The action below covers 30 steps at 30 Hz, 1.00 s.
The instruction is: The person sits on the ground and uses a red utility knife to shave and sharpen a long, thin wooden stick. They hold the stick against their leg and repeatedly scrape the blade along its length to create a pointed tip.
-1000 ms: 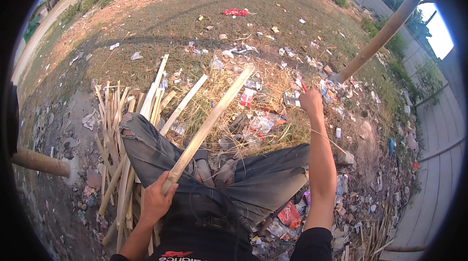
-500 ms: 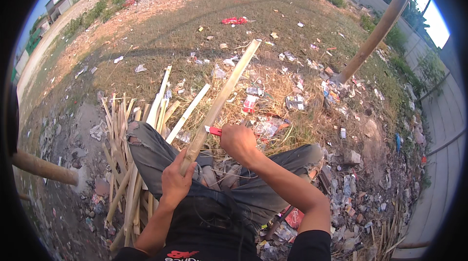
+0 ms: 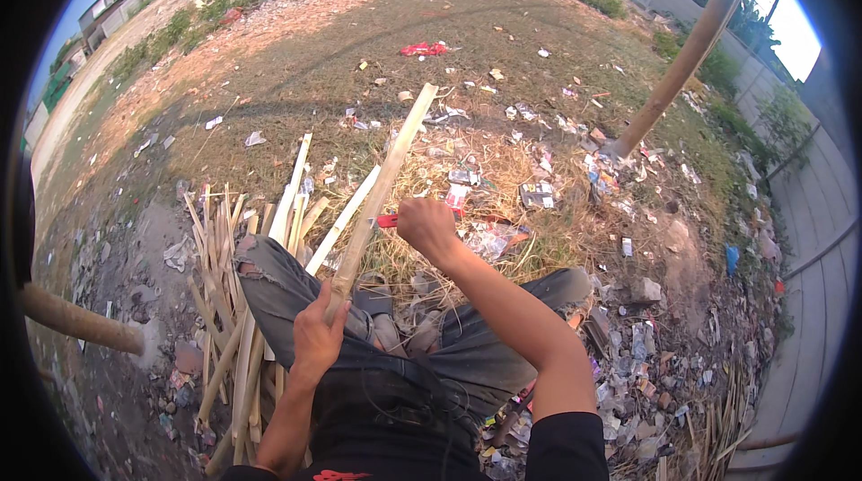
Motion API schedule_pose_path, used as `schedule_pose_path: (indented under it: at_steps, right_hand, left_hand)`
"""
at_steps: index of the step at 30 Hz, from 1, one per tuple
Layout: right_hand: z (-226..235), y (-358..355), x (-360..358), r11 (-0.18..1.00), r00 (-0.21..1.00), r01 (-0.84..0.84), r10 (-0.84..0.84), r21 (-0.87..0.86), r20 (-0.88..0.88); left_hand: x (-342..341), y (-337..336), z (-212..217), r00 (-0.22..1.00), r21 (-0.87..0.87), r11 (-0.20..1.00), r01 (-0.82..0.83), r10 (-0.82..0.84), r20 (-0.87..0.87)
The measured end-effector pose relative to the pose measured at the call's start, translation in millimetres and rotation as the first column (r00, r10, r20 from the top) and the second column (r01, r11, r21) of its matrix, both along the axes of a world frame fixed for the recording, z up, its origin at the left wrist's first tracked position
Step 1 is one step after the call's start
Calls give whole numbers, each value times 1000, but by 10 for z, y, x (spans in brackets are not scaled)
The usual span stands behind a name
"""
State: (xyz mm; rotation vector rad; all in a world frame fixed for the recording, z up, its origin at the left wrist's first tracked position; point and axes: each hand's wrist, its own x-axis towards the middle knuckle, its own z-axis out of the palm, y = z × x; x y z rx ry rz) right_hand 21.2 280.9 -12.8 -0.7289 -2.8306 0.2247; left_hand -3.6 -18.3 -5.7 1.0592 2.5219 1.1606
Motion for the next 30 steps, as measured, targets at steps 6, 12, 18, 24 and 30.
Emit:
schedule_pose_path:
  at_steps: [6,12,18,24,30]
  right_hand:
    - [144,930,-97,958,959,281,-277,63,-63]
    - [478,1637,188,865,865,497,-500,71,32]
    - [794,2742,1159,589,587,795,-807,146,59]
    - [995,2195,1040,728,730,681,-683,82,-1]
    - [916,1267,660,908,908,418,-419,33,12]
  left_hand:
    - [213,-237,-117,997,21,998,65,-66,44]
    - [503,-462,-92,987,61,990,127,-133,95]
    - [321,-1245,93,944,27,967,253,-252,212]
    - [129,-817,-164,988,-201,977,73,-43,148]
    - [-56,-266,-319,994,64,998,5,-12,111]
